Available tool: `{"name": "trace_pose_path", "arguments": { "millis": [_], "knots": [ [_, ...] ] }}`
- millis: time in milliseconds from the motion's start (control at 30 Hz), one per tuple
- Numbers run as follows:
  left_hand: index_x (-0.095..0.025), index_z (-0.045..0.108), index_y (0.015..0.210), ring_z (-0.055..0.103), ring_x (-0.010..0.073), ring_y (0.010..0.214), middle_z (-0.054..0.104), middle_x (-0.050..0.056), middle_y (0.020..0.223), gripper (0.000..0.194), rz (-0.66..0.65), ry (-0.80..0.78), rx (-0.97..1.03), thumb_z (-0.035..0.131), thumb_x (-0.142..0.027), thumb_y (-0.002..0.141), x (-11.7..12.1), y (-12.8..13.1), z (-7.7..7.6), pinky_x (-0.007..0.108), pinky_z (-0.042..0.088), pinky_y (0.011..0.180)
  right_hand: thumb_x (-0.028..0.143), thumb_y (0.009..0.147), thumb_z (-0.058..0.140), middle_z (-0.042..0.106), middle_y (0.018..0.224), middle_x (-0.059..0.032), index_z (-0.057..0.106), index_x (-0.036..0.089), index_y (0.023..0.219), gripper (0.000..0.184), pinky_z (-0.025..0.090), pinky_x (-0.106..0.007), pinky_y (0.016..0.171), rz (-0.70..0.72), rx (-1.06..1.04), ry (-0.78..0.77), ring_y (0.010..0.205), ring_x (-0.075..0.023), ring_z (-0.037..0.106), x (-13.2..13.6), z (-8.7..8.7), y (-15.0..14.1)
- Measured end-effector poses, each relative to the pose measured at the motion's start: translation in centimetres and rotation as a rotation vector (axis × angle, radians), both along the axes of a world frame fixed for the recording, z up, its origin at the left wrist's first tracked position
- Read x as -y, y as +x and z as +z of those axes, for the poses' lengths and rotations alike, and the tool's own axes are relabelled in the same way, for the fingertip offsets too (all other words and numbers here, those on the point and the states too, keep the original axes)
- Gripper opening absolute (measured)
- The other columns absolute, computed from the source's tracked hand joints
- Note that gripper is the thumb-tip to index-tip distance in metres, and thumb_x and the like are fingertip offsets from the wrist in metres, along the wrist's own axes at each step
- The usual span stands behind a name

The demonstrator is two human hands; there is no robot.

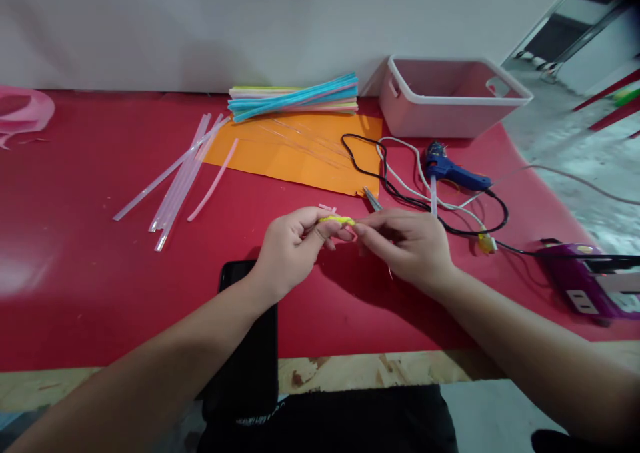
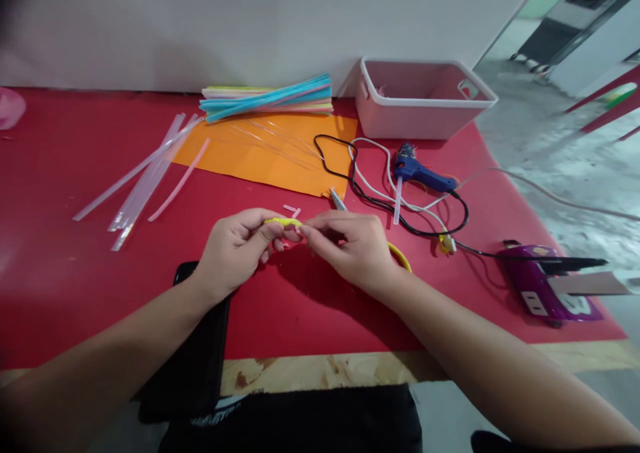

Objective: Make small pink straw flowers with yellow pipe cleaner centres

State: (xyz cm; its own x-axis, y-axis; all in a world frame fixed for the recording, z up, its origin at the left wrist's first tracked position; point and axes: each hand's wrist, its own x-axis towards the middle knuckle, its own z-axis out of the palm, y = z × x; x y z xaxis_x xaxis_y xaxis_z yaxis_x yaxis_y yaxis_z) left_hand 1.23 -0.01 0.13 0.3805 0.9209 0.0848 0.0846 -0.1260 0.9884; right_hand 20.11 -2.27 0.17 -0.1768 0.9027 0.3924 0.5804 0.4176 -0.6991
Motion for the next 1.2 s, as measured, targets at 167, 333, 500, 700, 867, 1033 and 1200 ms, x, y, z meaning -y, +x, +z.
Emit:
{"name": "trace_pose_path", "arguments": {
  "millis": [167, 333, 500, 700, 867, 1033, 1200],
  "knots": [
    [-0.017, 0.071, 0.091, 0.067, 0.0103, 0.065, 0.077, 0.003, 0.086, 0.02, 0.145, 0.215, -0.184, 0.057, -0.03, 0.093, 0.3, -0.2, -0.2, 0.019, 0.052, 0.06, 0.02, 0.09, 0.059, 0.07, 0.065, 0.001, 0.069, 0.02, 0.085, 0.011, 0.043, -0.02, 0.053, -0.025, 0.396, 0.357, 0.055, -0.0093, 0.061, 1.3, -0.6, -0.8],
    [-0.019, 0.071, 0.098, 0.069, 0.0161, 0.083, 0.077, 0.004, 0.092, 0.02, 0.078, 0.517, -0.406, 0.052, -0.026, 0.094, 0.2, -0.5, -0.7, 0.026, 0.052, 0.075, 0.018, 0.092, 0.055, 0.064, 0.063, 0.0013, 0.068, 0.018, 0.088, 0.014, 0.04, -0.024, 0.051, 0.058, 0.545, 0.438, 0.052, -0.0098, 0.055, 1.5, -0.5, -0.5],
    [-0.015, 0.069, 0.1, 0.065, 0.0192, 0.08, 0.076, 0.007, 0.092, 0.023, -0.04, 0.762, -0.573, 0.047, -0.017, 0.094, 0.1, -0.6, -1.2, 0.032, 0.051, 0.075, 0.018, 0.09, 0.06, 0.064, 0.071, -0.004, 0.07, 0.018, 0.088, 0.011, 0.045, -0.028, 0.06, 0.122, 0.55, 0.478, 0.065, -0.0148, 0.056, 0.7, 0.4, 0.6],
    [-0.016, 0.069, 0.097, 0.066, 0.017, 0.08, 0.077, 0.005, 0.09, 0.018, -0.119, 0.723, -0.406, 0.052, -0.016, 0.092, -0.1, -0.5, -0.8, 0.029, 0.051, 0.076, 0.023, 0.087, 0.066, 0.065, 0.076, -0.0041, 0.074, 0.02, 0.086, 0.009, 0.048, -0.031, 0.067, 0.185, 0.259, 0.245, 0.073, -0.0156, 0.058, -1.4, 1.3, 2.5],
    [-0.019, 0.071, 0.093, 0.069, 0.0125, 0.08, 0.077, 0.002, 0.088, 0.014, -0.189, 0.392, -0.156, 0.057, -0.019, 0.092, 0.0, -0.3, -0.2, 0.024, 0.053, 0.075, 0.026, 0.085, 0.068, 0.068, 0.073, -0.0009, 0.074, 0.022, 0.08, 0.009, 0.05, -0.026, 0.062, 0.343, -0.04, -0.172, 0.067, -0.0119, 0.062, -2.1, 1.7, 3.1],
    [-0.017, 0.071, 0.094, 0.071, 0.0148, 0.081, 0.077, 0.005, 0.087, 0.017, -0.143, 0.082, 0.008, 0.059, -0.029, 0.091, 0.2, -0.1, -0.2, 0.024, 0.055, 0.07, 0.027, 0.085, 0.067, 0.072, 0.074, -0.002, 0.073, 0.021, 0.08, 0.01, 0.051, -0.025, 0.061, 0.208, -0.165, -0.207, 0.066, -0.0127, 0.065, -1.2, 0.9, 2.0],
    [-0.015, 0.072, 0.094, 0.07, 0.0126, 0.07, 0.077, 0.006, 0.087, 0.023, 0.01, -0.008, -0.002, 0.061, -0.035, 0.089, 0.1, 0.0, -0.3, 0.019, 0.052, 0.057, 0.02, 0.088, 0.061, 0.075, 0.079, -0.0034, 0.072, 0.02, 0.085, 0.011, 0.049, -0.023, 0.06, 0.005, 0.152, 0.173, 0.066, -0.0128, 0.068, 0.3, 0.0, 0.1]
  ]
}}
